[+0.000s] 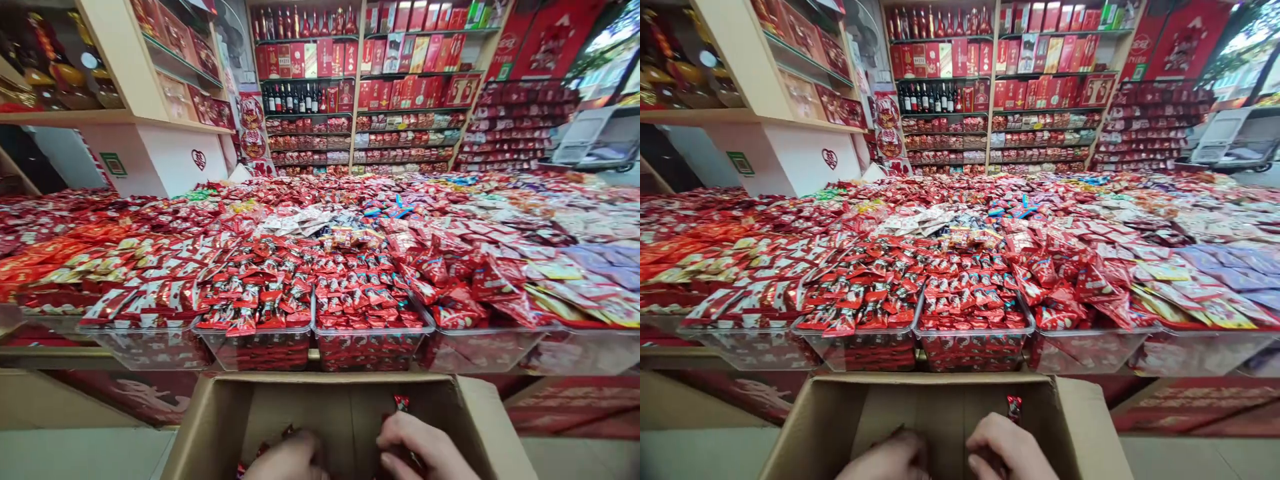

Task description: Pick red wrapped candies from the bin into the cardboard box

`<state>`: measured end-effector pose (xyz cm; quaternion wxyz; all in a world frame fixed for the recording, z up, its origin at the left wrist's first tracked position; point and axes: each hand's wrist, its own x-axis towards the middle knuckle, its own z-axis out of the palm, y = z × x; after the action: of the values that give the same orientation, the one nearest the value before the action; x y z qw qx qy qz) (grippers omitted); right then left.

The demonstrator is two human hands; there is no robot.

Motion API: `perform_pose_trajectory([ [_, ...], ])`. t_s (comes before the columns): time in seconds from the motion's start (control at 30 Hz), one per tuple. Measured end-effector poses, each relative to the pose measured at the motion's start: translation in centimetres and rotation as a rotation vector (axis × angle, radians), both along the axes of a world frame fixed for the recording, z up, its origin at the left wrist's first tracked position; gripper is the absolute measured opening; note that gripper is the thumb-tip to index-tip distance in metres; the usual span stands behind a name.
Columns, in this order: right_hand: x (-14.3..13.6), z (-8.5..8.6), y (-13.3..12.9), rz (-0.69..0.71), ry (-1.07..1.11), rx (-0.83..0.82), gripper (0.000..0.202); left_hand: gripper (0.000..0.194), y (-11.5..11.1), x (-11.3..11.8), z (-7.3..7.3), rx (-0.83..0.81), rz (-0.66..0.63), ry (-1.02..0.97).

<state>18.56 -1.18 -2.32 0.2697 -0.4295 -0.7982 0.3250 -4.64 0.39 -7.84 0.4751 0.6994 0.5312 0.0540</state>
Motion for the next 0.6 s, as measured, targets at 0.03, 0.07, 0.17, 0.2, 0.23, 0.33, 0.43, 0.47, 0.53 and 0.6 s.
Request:
perform_pose_trajectory([
  [0.03,-0.4,-0.2,0.0,0.008,-0.01,-0.077,0.015,0.019,0.1,0.4,0.7,0.002,0.035,-0.027],
  [0.07,-0.8,-0.2,0.0,-0.011,-0.005,-0.143,0.026,0.019,0.3,0.9,1.6,0.009,0.073,-0.07],
  [0.17,-1.5,0.4,0.1,-0.073,0.067,-0.25,0.039,0.023,0.4,2.8,4.6,0.027,0.165,-0.26],
  [0.2,-1.7,0.8,0.2,-0.075,0.103,-0.272,0.031,0.023,0.3,3.4,5.6,0.029,0.188,-0.311],
  [0.23,-1.8,1.0,0.4,-0.074,0.147,-0.289,0.022,0.023,0.1,3.9,6.4,0.028,0.206,-0.353],
  [0.33,-2.2,1.5,0.6,-0.071,0.344,-0.363,0.016,0.024,-0.5,4.4,7.8,0.055,0.28,-0.414],
  [0.43,-2.8,1.2,0.4,-0.084,0.568,-0.492,0.024,0.022,-0.9,4.3,7.9,0.123,0.308,-0.425],
  [0.47,-2.9,1.1,0.3,-0.093,0.631,-0.525,0.026,0.021,-0.9,4.3,7.8,0.135,0.313,-0.442],
  [0.53,-3.1,0.8,0.2,-0.127,0.72,-0.529,0.026,0.018,-0.8,4.4,7.7,0.113,0.357,-0.515],
  [0.6,-3.1,0.6,0.2,-0.176,0.713,-0.392,0.021,0.02,-0.8,4.6,7.6,0.019,0.429,-0.623],
])
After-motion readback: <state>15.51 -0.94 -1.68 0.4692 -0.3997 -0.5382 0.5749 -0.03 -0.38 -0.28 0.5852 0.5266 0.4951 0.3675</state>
